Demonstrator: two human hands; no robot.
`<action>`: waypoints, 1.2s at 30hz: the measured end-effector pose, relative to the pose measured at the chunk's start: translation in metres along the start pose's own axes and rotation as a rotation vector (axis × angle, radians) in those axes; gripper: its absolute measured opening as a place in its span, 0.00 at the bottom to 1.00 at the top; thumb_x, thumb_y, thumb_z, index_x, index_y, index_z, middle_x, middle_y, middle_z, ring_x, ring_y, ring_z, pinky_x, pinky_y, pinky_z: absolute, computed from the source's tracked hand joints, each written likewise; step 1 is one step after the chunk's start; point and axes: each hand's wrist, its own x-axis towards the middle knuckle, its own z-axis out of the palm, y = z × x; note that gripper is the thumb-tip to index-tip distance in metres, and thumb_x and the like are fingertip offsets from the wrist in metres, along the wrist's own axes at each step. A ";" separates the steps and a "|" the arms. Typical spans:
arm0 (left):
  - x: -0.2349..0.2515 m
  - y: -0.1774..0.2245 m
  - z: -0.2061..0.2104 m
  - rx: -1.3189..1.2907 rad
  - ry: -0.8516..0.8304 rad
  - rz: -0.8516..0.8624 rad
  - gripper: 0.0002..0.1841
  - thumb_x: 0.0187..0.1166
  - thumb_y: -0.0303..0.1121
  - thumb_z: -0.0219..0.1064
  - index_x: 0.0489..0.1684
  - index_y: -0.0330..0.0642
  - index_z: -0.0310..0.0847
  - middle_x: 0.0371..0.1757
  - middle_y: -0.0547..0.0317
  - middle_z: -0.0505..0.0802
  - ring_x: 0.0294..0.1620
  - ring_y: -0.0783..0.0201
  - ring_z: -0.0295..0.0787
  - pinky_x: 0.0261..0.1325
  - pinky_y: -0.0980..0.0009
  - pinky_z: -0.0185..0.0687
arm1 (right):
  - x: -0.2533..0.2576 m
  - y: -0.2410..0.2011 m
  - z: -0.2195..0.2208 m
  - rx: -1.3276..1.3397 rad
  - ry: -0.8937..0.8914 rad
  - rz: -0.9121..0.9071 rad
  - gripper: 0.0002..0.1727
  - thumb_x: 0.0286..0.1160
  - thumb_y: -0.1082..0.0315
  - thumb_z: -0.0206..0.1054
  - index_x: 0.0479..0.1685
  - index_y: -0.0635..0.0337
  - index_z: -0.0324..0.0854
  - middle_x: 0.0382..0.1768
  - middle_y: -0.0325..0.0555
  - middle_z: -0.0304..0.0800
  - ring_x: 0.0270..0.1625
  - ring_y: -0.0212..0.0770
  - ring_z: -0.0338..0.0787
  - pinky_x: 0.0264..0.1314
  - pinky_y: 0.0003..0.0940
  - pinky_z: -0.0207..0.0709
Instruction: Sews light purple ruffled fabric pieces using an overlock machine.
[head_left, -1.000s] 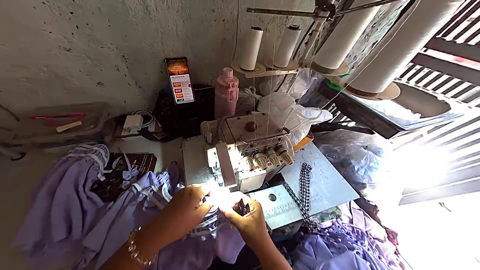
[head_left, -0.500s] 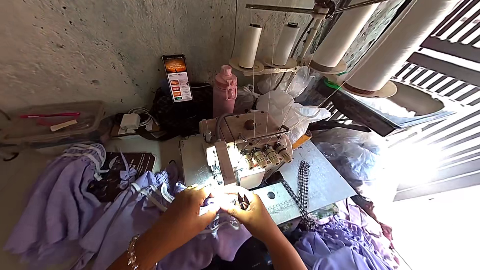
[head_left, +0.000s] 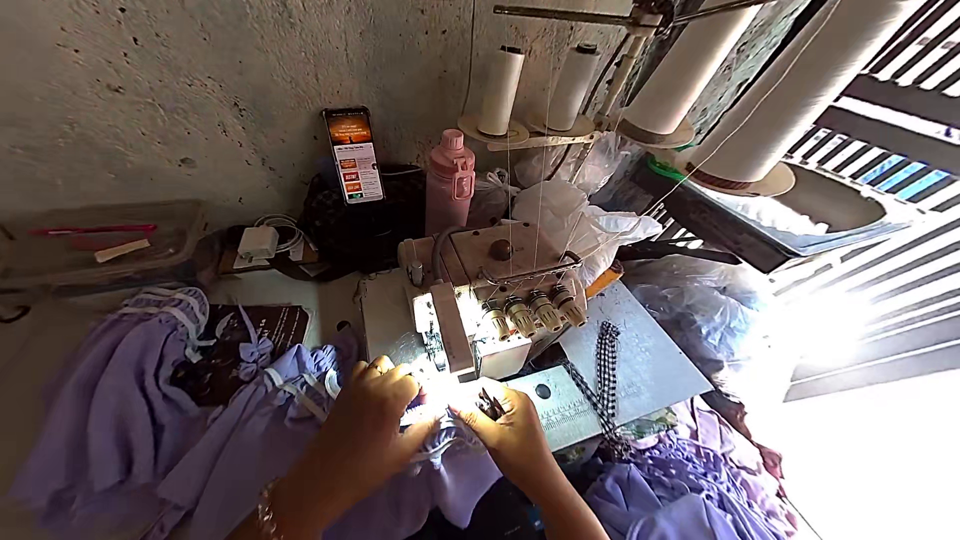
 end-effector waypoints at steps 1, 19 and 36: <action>-0.001 0.001 0.001 0.008 0.016 -0.024 0.18 0.70 0.51 0.65 0.24 0.45 0.85 0.26 0.59 0.89 0.32 0.53 0.86 0.40 0.55 0.75 | 0.000 0.000 0.002 -0.018 0.018 -0.001 0.09 0.67 0.63 0.73 0.27 0.59 0.88 0.21 0.27 0.81 0.23 0.11 0.71 0.27 0.09 0.64; 0.035 -0.002 0.027 0.040 0.014 -0.422 0.19 0.59 0.45 0.72 0.35 0.36 0.91 0.54 0.44 0.92 0.63 0.34 0.83 0.57 0.30 0.65 | 0.030 0.005 0.018 -0.512 0.295 -0.110 0.11 0.62 0.60 0.71 0.27 0.59 0.90 0.24 0.42 0.89 0.25 0.39 0.87 0.24 0.41 0.76; 0.037 -0.017 0.034 0.014 -0.107 -0.470 0.23 0.67 0.44 0.69 0.57 0.39 0.89 0.80 0.44 0.80 0.86 0.33 0.63 0.76 0.17 0.36 | 0.037 0.009 0.021 -0.547 0.373 -0.131 0.11 0.59 0.61 0.72 0.27 0.60 0.89 0.22 0.44 0.89 0.24 0.41 0.89 0.23 0.40 0.75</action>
